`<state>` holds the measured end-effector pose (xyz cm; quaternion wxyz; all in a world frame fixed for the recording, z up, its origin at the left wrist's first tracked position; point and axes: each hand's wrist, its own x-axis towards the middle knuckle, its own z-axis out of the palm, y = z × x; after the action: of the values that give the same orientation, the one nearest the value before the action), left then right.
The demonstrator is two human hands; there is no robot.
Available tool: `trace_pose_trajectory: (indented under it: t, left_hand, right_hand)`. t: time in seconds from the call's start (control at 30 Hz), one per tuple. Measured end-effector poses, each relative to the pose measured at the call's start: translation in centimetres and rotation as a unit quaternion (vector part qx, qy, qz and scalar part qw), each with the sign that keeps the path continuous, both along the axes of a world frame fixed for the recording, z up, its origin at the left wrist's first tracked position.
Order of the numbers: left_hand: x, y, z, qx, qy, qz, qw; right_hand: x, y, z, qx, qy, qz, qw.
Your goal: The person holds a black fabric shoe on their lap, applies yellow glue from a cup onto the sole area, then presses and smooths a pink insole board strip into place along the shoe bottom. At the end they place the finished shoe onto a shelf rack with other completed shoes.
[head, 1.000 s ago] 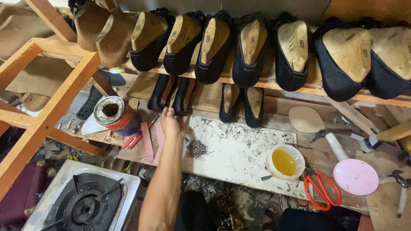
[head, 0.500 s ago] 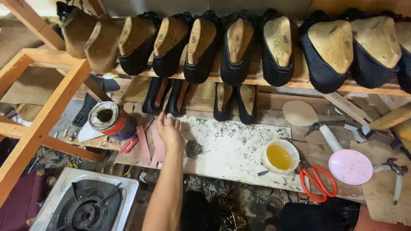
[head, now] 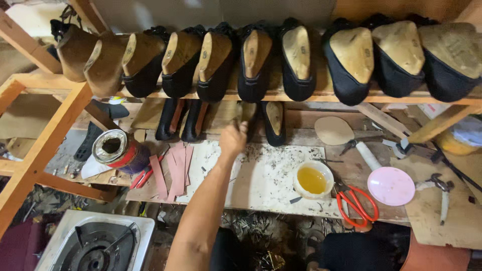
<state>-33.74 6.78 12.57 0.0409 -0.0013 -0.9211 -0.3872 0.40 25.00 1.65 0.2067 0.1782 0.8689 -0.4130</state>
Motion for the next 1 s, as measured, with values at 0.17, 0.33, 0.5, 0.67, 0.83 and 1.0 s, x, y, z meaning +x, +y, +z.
trace_pose_trajectory:
  t: [0.17, 0.33, 0.5, 0.67, 0.83, 1.0]
  left_hand:
    - [2.8, -1.9, -2.2, 0.628, -0.139, -0.017, 0.766]
    - [14.9, -4.9, -6.7, 0.726, -0.147, -0.142, 0.657]
    - [23.8, -7.1, -13.2, 0.679, -0.260, -0.137, 0.673]
    - [31.8, -6.6, -18.0, 0.702, -0.259, -0.115, 0.653]
    - [34.2, -7.4, -17.1, 0.692, -0.278, -0.055, 0.664]
    - [34.7, -9.7, -16.3, 0.687, -0.283, -0.009, 0.669]
  right_hand:
    - [0.7, 0.1, -4.0, -0.007, 0.022, -0.003, 1.000]
    - [1.5, 1.2, -4.1, -0.022, 0.157, -0.015, 0.987]
    - [1.0, 3.3, 0.0, 0.046, 0.405, 0.022, 0.913]
    - [-4.4, 4.6, 5.4, 0.132, 0.456, 0.036, 0.880]
    - [-13.1, 5.2, 7.4, 0.325, 0.341, 0.175, 0.865]
    - [-16.2, 5.6, 7.3, 0.329, 0.181, 0.248, 0.893]
